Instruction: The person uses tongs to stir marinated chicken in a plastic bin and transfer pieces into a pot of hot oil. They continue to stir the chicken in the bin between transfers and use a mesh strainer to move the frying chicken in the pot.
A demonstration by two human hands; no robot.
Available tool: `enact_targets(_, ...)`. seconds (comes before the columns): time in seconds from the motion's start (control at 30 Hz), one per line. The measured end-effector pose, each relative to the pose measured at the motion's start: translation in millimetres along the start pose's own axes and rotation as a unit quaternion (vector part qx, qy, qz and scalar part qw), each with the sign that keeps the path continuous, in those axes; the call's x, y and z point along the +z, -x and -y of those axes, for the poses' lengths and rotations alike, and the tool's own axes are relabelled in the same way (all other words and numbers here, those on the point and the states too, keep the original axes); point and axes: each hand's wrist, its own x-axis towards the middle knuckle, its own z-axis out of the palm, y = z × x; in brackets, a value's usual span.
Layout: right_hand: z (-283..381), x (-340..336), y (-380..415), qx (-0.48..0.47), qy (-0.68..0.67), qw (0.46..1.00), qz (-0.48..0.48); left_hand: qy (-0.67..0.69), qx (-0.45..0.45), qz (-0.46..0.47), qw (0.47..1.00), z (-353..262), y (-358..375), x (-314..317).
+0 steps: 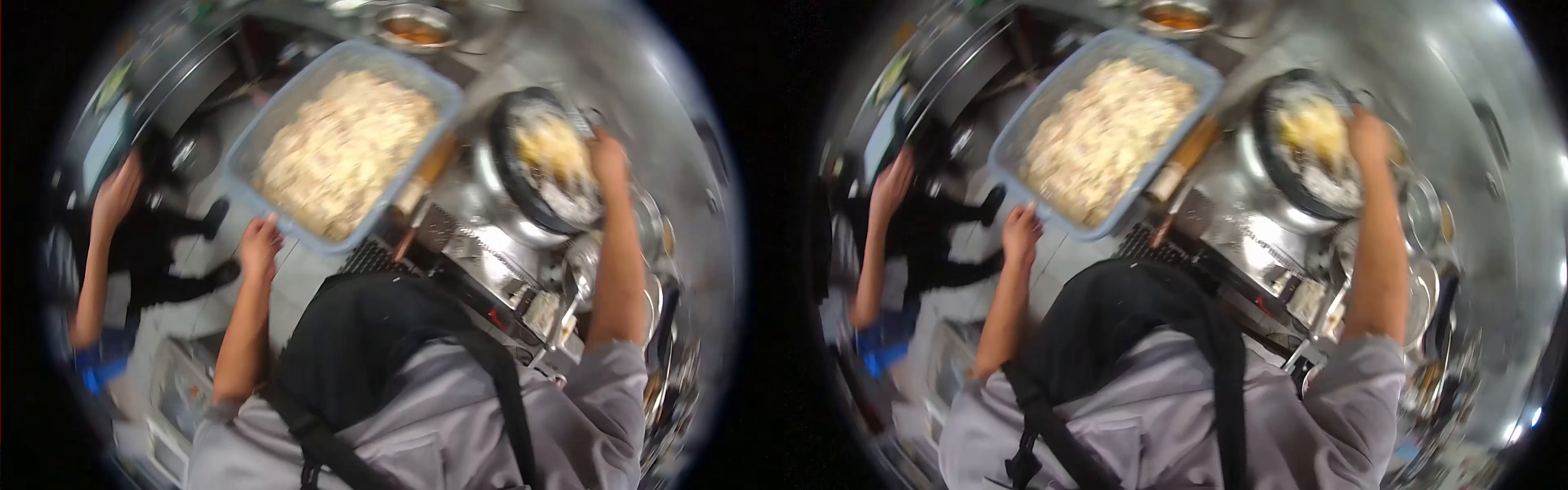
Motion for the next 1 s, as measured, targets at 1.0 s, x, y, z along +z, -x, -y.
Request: enact_targets(1.0, 382, 84, 93, -0.315, -0.036, 0.911, 0.265, 0.01, -0.01, 0.071, 0.997, -2, -9, -12)
